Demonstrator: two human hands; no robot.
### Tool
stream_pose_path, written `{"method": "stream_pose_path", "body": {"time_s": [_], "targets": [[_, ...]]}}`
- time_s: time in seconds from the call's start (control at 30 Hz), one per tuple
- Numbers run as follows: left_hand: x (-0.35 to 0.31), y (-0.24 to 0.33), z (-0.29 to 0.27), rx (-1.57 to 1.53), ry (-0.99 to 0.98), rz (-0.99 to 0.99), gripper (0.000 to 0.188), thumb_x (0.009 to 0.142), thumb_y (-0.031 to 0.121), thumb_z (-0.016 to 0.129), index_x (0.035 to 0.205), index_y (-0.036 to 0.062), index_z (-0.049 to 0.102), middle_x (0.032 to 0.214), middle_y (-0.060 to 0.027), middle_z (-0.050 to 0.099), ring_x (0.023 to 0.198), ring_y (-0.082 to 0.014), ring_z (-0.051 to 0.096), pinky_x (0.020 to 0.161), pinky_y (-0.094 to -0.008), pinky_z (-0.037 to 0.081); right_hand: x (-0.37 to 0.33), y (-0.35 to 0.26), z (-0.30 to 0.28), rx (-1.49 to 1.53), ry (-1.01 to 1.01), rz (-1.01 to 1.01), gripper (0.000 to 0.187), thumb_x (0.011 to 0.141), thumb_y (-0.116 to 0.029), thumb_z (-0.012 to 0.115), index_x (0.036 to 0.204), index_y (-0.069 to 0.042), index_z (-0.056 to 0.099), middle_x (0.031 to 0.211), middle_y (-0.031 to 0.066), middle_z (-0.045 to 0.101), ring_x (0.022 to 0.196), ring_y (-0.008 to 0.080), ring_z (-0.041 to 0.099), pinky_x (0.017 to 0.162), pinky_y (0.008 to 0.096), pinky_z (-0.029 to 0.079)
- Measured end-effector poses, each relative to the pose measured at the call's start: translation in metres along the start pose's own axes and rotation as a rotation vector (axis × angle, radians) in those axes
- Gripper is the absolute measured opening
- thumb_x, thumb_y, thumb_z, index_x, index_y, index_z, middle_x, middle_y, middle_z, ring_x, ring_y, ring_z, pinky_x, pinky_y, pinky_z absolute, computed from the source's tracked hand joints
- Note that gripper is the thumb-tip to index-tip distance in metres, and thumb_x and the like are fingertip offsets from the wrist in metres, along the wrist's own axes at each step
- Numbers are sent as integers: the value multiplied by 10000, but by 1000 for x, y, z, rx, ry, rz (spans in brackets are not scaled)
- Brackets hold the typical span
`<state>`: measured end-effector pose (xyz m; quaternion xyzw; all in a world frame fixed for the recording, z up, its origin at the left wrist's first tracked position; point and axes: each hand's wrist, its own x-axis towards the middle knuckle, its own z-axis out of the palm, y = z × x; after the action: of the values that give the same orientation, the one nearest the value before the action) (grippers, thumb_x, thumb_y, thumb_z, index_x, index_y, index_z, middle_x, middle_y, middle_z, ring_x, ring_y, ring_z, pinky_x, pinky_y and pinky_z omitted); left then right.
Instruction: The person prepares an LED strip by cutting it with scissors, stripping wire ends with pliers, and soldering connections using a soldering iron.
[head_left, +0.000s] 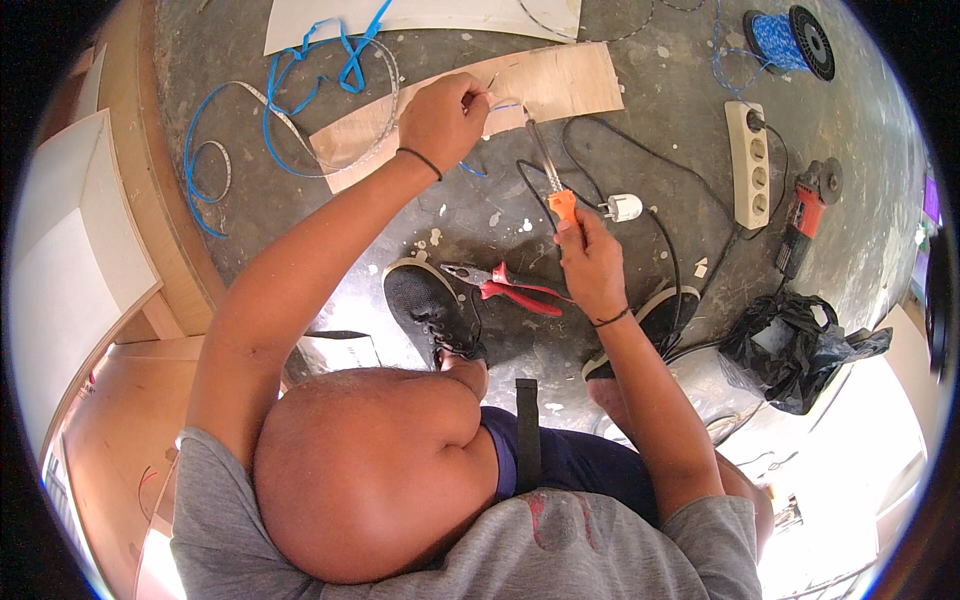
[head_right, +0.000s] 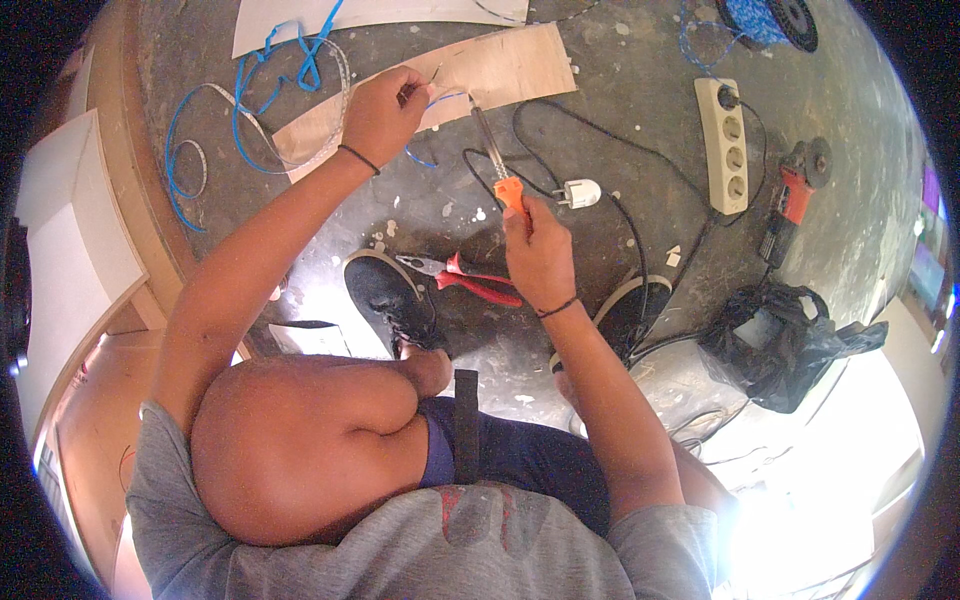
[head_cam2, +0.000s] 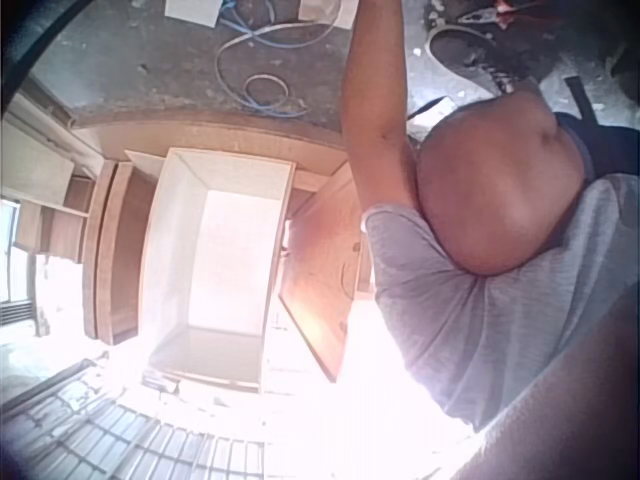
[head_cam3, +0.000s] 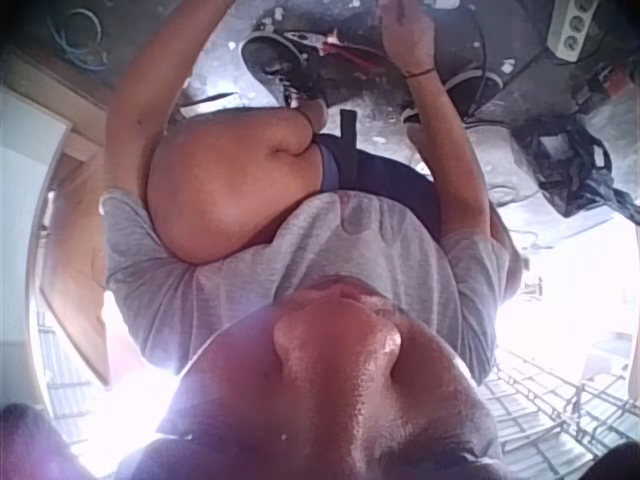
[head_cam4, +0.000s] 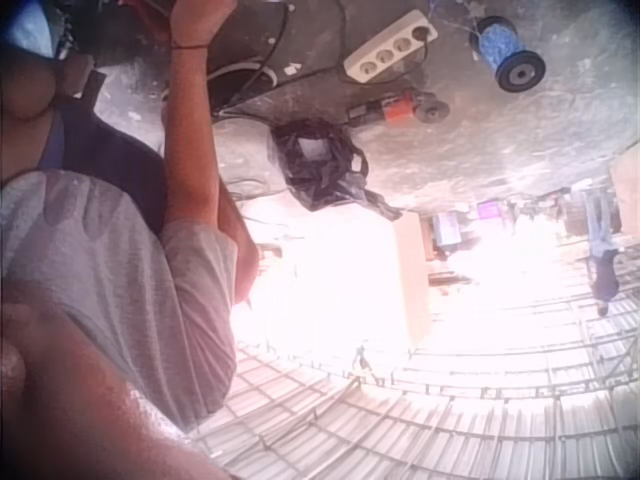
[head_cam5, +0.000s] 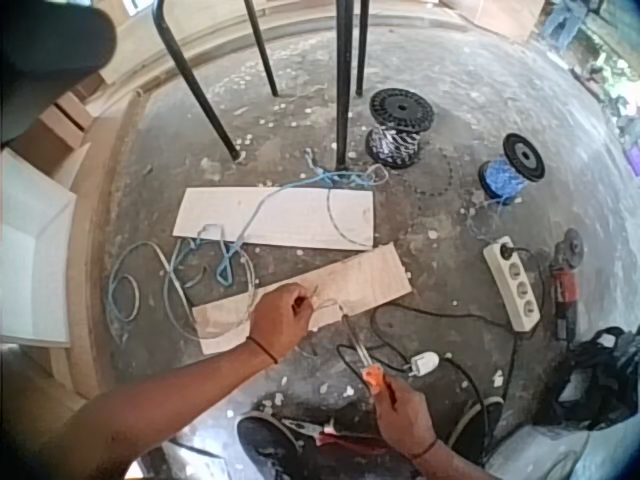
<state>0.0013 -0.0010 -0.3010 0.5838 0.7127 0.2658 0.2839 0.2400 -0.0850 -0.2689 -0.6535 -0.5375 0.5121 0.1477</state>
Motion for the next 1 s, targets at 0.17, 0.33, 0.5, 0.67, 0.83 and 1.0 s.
{"method": "stream_pose_path", "body": {"time_s": [0.17, 0.33, 0.5, 0.67, 0.83, 1.0], "targets": [[1, 1, 0, 1, -9, -18, 154, 803, 207, 616, 824, 59, 652, 784, -90, 674, 732, -275, 651, 643, -376, 501, 0, -6, -1, 11, -9, 7, 254, 895, -178, 567, 1023, 40, 584, 729, 206, 604, 638, 303, 615, 600, 374, 467], [1, -2, 1, 12, 13, 28, 206, 818, 218, 651, 844, 14, 643, 745, -134, 657, 672, -258, 644, 628, -345, 498, 0, -8, -1, -8, -24, 21, 252, 900, -181, 555, 1021, 38, 583, 712, 190, 611, 636, 297, 620, 601, 371, 470], [1, -3, 1, 14, 17, 34, 203, 815, 216, 654, 839, 14, 646, 738, -135, 654, 667, -259, 643, 622, -347, 498, 0, -11, -2, 18, -44, 43, 260, 905, -189, 548, 1023, 40, 584, 724, 183, 628, 659, 295, 638, 616, 368, 478], [1, -3, 1, 10, 14, 33, 196, 813, 211, 654, 830, 16, 648, 732, -139, 652, 661, -263, 642, 620, -349, 498, 0, -10, -2, 29, -43, 57, 269, 907, -195, 543, 1028, 42, 586, 740, 188, 637, 681, 302, 650, 627, 370, 485], [1, 1, -2, 1, 9, 23, 194, 810, 210, 654, 816, 16, 652, 731, -140, 655, 654, -264, 644, 618, -350, 500, 0, -15, -4, -12, -51, 65, 275, 907, -192, 539, 1043, 43, 586, 755, 193, 647, 704, 317, 658, 641, 376, 491], [0, 1, -2, -10, 13, 25, 192, 808, 209, 655, 819, 18, 654, 721, -132, 657, 649, -258, 646, 615, -346, 500, 1, -15, -5, -18, -45, 51, 275, 904, -190, 542, 1044, 43, 584, 753, 194, 646, 702, 315, 659, 636, 377, 491]]}}
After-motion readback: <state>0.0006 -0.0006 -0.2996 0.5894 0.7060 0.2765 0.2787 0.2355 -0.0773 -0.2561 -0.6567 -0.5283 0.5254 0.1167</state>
